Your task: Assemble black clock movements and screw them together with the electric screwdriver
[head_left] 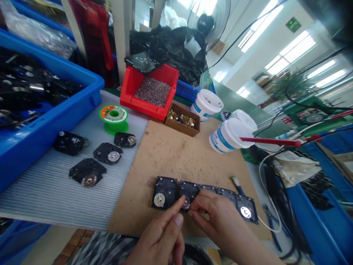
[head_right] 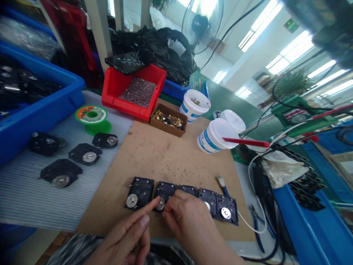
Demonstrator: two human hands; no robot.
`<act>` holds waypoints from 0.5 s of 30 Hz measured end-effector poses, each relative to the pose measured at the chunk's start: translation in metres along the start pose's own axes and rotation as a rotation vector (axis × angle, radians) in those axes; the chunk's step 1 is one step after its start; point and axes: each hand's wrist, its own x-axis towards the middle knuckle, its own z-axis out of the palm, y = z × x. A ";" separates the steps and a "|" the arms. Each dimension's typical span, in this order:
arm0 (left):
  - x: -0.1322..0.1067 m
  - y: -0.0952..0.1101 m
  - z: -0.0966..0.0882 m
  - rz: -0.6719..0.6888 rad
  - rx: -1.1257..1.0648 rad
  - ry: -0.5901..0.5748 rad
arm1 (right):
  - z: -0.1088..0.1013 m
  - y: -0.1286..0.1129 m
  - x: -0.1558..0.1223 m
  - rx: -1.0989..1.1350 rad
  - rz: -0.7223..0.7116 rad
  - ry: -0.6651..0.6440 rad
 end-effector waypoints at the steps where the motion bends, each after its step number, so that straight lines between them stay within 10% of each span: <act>1: 0.000 0.001 0.000 -0.001 0.006 0.003 | -0.001 -0.002 0.001 -0.037 0.017 -0.011; 9: 0.000 -0.003 -0.002 0.041 0.008 -0.005 | -0.004 -0.019 0.010 -0.280 0.128 -0.121; 15: -0.005 -0.004 -0.001 0.003 -0.463 -0.047 | -0.018 -0.016 -0.002 -0.122 0.042 -0.049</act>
